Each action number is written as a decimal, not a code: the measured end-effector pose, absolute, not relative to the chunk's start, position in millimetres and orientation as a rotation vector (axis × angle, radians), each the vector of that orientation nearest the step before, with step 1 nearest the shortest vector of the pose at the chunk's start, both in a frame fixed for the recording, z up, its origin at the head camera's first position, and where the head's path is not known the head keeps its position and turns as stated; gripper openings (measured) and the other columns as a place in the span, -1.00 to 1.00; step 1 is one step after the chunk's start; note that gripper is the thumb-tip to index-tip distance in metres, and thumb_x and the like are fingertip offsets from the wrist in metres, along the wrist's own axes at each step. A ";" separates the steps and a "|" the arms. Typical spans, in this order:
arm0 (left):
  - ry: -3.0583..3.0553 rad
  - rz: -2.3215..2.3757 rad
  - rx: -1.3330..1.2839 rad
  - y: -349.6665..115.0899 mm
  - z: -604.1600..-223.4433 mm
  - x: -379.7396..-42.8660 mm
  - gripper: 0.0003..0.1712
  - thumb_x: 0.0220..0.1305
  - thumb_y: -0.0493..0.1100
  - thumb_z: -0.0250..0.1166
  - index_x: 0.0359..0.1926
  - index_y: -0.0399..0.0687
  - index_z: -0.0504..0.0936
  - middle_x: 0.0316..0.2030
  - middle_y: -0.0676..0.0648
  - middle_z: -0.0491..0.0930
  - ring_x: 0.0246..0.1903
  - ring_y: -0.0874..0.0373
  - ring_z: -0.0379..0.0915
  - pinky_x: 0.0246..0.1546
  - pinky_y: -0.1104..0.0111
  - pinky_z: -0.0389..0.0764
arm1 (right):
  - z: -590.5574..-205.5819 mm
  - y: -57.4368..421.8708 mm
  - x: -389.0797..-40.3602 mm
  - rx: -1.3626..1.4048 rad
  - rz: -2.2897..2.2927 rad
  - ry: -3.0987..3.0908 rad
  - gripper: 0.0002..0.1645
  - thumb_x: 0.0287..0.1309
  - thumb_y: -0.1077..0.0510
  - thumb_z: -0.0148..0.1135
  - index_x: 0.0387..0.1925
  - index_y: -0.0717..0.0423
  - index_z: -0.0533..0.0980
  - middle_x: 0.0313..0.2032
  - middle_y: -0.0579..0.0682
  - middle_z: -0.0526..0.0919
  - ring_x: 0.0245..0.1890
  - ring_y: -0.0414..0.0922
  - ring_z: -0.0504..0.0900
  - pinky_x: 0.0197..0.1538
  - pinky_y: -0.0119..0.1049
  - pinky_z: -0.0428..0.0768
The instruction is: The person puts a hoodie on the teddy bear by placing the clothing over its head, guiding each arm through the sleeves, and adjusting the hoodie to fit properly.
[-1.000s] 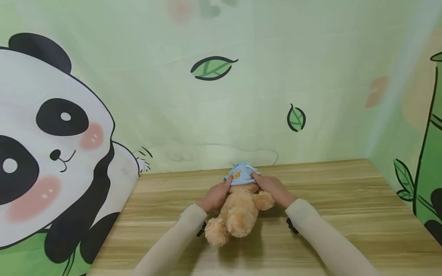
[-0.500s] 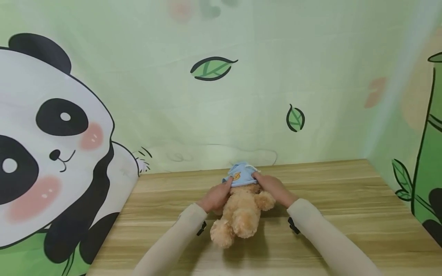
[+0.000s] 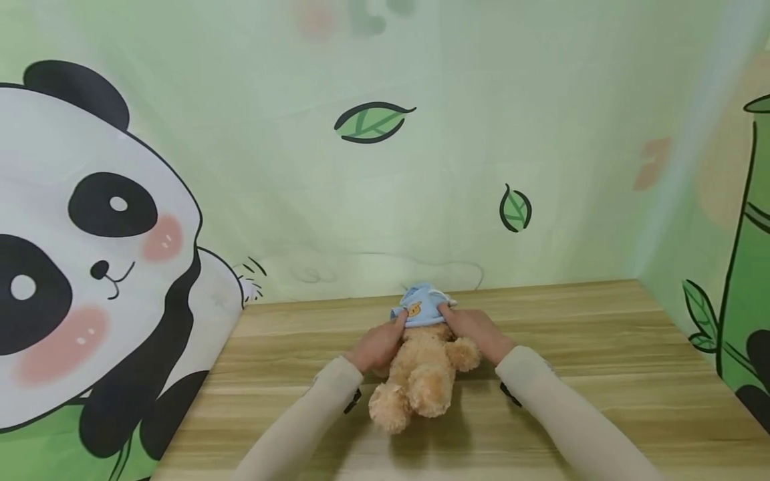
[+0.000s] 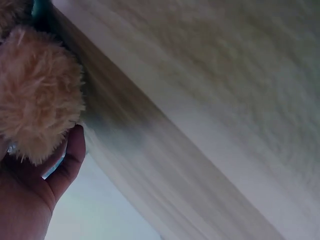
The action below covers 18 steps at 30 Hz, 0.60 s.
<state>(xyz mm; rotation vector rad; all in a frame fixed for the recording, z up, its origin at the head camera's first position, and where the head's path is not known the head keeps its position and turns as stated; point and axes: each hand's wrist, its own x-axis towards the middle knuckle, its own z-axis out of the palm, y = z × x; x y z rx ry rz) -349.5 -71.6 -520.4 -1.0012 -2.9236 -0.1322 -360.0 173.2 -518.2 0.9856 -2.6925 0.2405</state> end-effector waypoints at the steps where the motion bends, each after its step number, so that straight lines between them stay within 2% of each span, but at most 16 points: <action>1: -2.914 -0.150 -1.000 -71.0 -520.4 -349.3 -0.27 0.22 -0.13 0.33 0.25 -0.10 0.08 0.04 -0.21 0.57 -0.15 -0.08 0.64 -0.22 0.16 0.67 | -520.1 173.8 -359.1 0.992 0.202 -2.656 -0.79 0.25 0.30 0.07 -0.13 0.19 0.27 -0.70 -0.03 0.40 -0.72 -0.09 0.41 -0.58 -0.14 0.42; 5: -2.885 -0.189 -1.016 -69.3 -516.9 -346.9 -0.29 0.29 -0.17 0.26 0.30 -0.13 0.05 0.00 -0.26 0.60 -0.15 -0.08 0.65 -0.23 0.16 0.66 | -522.9 174.2 -355.6 0.941 0.184 -2.730 -0.66 0.24 0.29 0.10 0.01 0.25 0.29 -0.68 0.02 0.48 -0.70 -0.04 0.46 -0.56 -0.13 0.44; 8: -2.885 -0.178 -1.017 -68.9 -515.4 -346.1 -0.06 0.10 -0.14 0.40 0.34 -0.18 0.00 -0.04 -0.28 0.62 -0.15 -0.11 0.65 -0.18 0.14 0.67 | -521.8 172.5 -353.2 0.907 0.240 -2.801 -0.61 0.28 0.23 0.08 0.08 0.29 0.28 -0.65 0.06 0.52 -0.66 -0.01 0.50 -0.54 -0.12 0.45; 12: -2.914 -0.188 -0.986 -67.4 -519.5 -348.7 0.10 -0.10 -0.19 0.54 0.34 -0.21 0.00 -0.14 -0.26 0.65 -0.18 -0.11 0.65 -0.13 0.15 0.66 | -521.2 168.7 -349.3 0.883 0.373 -2.803 -0.62 0.28 0.22 0.06 0.07 0.30 0.27 -0.62 0.08 0.52 -0.64 -0.01 0.51 -0.51 -0.12 0.46; 15: -2.919 -0.217 -0.964 -65.9 -523.5 -350.2 -0.09 0.07 -0.26 0.44 0.31 -0.22 0.05 -0.24 -0.24 0.67 -0.25 -0.09 0.66 -0.21 0.17 0.66 | -520.1 165.9 -345.0 0.887 0.484 -2.764 -0.65 0.21 0.22 0.08 -0.02 0.28 0.28 -0.62 0.09 0.52 -0.65 0.00 0.50 -0.53 -0.13 0.46; 18: -2.913 -0.262 -0.959 -65.3 -525.3 -350.1 -0.40 0.38 -0.25 0.16 0.30 -0.24 0.08 -0.32 -0.24 0.67 -0.31 -0.10 0.66 -0.27 0.17 0.66 | -516.2 164.7 -340.4 0.916 0.562 -2.723 -0.65 0.13 0.23 0.14 -0.09 0.30 0.29 -0.62 0.08 0.50 -0.67 -0.01 0.49 -0.58 -0.15 0.44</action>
